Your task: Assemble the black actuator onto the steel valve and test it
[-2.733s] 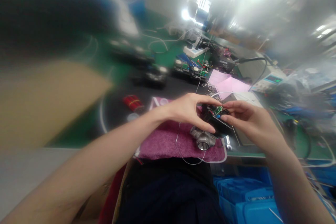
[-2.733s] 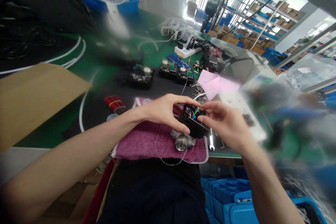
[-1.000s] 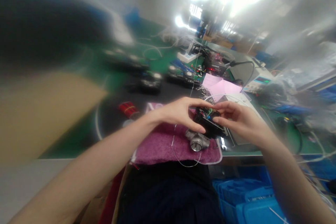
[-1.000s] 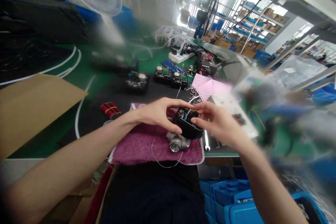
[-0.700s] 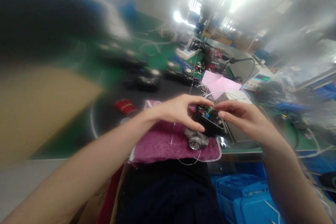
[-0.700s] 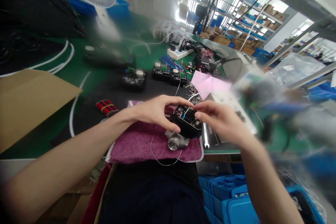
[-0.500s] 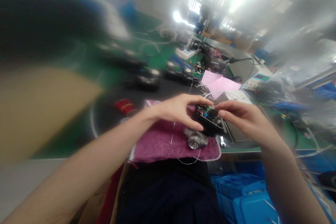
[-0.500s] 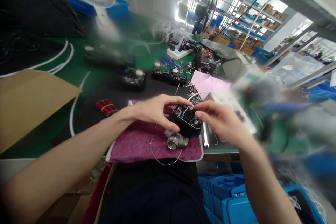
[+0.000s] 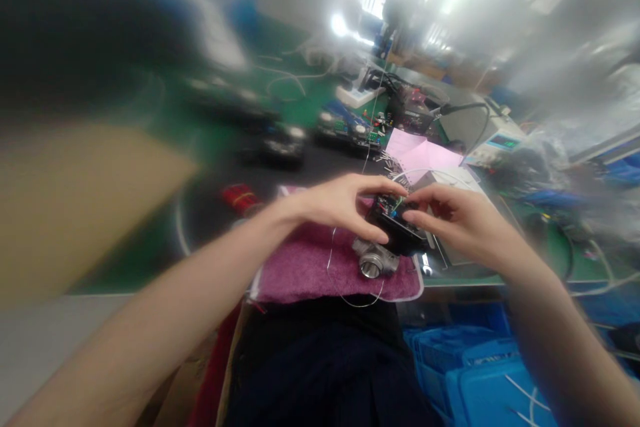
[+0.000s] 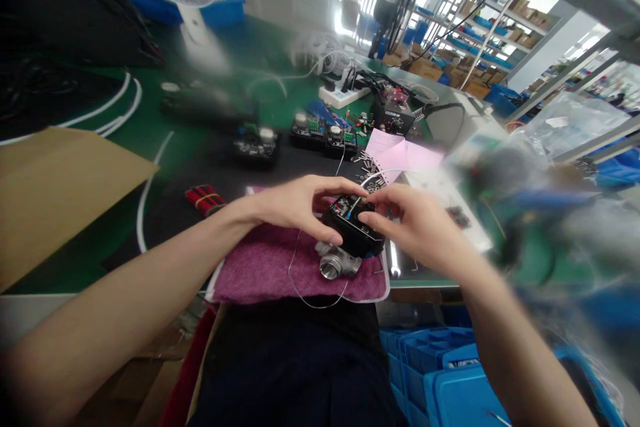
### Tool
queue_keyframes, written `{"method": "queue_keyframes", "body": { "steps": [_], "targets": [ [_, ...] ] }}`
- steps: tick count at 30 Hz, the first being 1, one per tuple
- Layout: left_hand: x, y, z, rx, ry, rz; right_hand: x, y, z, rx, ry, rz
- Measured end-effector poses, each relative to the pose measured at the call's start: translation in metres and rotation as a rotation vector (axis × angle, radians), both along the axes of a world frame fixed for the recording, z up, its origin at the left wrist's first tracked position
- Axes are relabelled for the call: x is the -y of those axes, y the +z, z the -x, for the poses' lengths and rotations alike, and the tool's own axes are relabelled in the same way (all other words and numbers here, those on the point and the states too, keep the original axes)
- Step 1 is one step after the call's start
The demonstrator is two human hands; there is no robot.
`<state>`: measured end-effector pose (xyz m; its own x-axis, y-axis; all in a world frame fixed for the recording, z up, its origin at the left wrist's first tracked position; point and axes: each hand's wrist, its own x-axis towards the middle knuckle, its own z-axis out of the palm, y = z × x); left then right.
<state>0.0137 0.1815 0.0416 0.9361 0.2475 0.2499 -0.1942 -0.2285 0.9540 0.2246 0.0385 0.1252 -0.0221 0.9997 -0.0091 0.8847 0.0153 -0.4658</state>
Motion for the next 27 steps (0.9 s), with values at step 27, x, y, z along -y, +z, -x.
{"method": "queue_keyframes", "body": {
  "steps": [27],
  "targets": [
    [-0.003, 0.026, 0.019, -0.008, 0.072, -0.272, 0.018, -0.072, 0.016, -0.551, -0.151, -0.111]
  ]
}}
